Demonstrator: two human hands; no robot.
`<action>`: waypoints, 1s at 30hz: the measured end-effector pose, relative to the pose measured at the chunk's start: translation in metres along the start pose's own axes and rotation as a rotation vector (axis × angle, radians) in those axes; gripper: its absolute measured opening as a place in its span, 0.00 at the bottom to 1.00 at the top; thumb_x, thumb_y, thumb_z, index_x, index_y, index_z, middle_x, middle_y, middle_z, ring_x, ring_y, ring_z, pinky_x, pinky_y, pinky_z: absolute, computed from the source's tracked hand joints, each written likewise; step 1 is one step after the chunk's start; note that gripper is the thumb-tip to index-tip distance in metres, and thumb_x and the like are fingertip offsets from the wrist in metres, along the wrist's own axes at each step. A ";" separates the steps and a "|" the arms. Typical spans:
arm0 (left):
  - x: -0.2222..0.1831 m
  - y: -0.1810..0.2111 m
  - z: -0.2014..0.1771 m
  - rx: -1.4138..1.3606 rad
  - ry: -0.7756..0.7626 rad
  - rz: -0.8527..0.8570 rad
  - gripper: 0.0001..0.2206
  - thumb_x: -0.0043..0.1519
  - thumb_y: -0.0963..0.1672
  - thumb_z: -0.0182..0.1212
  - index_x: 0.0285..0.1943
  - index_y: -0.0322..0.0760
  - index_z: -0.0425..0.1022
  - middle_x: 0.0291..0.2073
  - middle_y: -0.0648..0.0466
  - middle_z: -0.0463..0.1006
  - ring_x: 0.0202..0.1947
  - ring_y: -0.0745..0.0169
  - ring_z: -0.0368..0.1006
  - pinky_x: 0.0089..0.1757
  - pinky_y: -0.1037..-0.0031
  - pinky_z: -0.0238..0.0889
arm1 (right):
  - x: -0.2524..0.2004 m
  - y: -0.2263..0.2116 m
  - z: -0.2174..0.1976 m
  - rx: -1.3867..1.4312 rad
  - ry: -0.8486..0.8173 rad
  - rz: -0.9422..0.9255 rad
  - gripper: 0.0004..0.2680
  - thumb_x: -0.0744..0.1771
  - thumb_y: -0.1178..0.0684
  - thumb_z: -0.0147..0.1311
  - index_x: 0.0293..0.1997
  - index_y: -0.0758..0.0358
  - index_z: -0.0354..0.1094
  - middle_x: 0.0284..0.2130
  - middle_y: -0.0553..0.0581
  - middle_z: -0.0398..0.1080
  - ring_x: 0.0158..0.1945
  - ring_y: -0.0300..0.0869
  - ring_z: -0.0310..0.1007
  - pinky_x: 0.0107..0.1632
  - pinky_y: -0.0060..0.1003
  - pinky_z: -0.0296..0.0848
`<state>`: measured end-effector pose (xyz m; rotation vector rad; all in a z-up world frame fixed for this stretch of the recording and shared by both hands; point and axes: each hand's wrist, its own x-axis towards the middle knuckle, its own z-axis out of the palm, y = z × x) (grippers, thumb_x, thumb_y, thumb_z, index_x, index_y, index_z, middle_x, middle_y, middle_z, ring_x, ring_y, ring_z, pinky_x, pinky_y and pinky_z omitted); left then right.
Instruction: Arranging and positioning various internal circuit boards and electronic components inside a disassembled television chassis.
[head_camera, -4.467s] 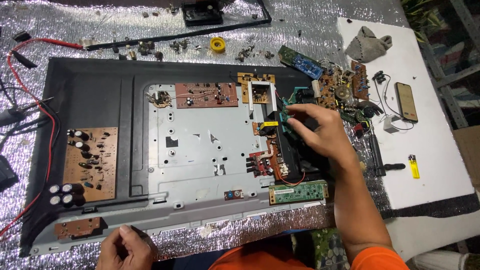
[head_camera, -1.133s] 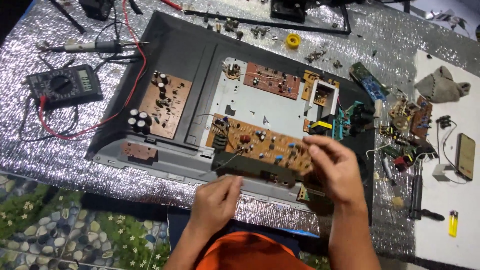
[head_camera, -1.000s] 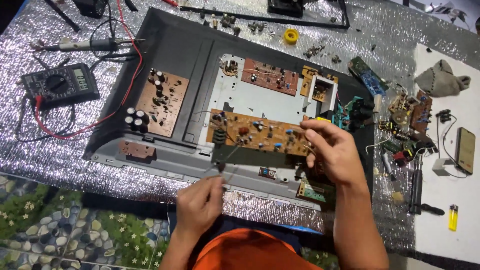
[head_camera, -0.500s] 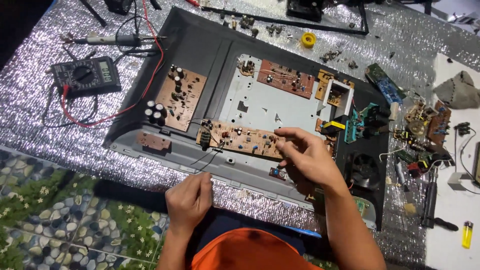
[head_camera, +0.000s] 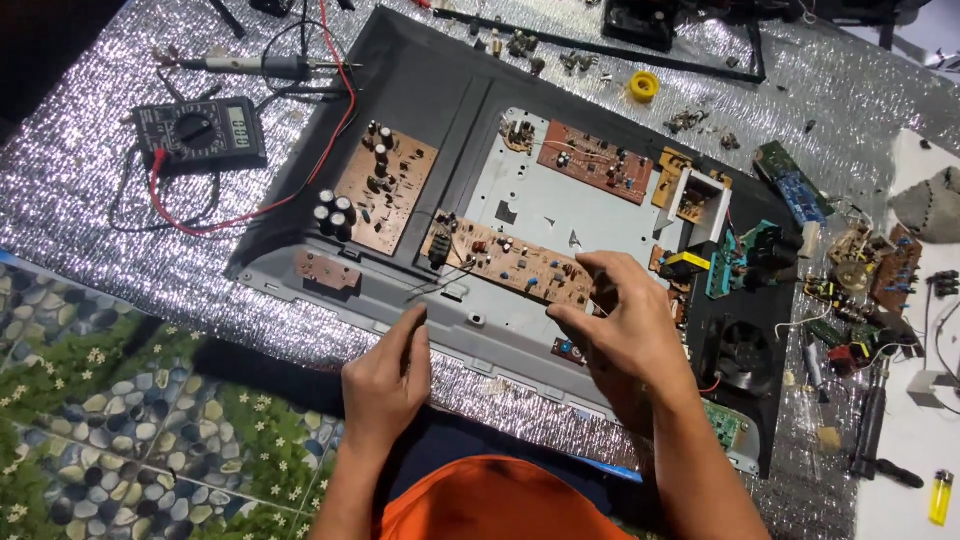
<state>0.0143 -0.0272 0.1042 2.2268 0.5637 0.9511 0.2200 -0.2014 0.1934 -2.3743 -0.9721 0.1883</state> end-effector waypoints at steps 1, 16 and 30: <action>0.000 0.001 0.000 -0.001 0.000 -0.003 0.13 0.59 0.36 0.61 0.53 0.25 0.78 0.34 0.45 0.86 0.13 0.70 0.69 0.16 0.81 0.60 | 0.000 0.001 0.000 -0.001 -0.002 0.000 0.24 0.56 0.50 0.74 0.53 0.67 0.72 0.43 0.58 0.76 0.39 0.44 0.77 0.43 0.37 0.77; -0.005 -0.012 0.011 0.038 -0.013 0.024 0.20 0.60 0.35 0.60 0.63 0.27 0.72 0.23 0.48 0.83 0.07 0.73 0.58 0.12 0.82 0.51 | 0.006 0.005 -0.011 -0.052 -0.181 0.017 0.23 0.56 0.50 0.72 0.55 0.61 0.73 0.50 0.54 0.72 0.47 0.45 0.75 0.48 0.40 0.73; 0.005 -0.004 0.016 0.025 0.047 -0.013 0.18 0.63 0.41 0.60 0.64 0.34 0.77 0.13 0.53 0.77 0.12 0.58 0.72 0.20 0.74 0.65 | 0.013 -0.007 -0.019 0.000 -0.267 0.063 0.24 0.59 0.51 0.71 0.60 0.65 0.69 0.53 0.67 0.71 0.58 0.61 0.73 0.58 0.60 0.74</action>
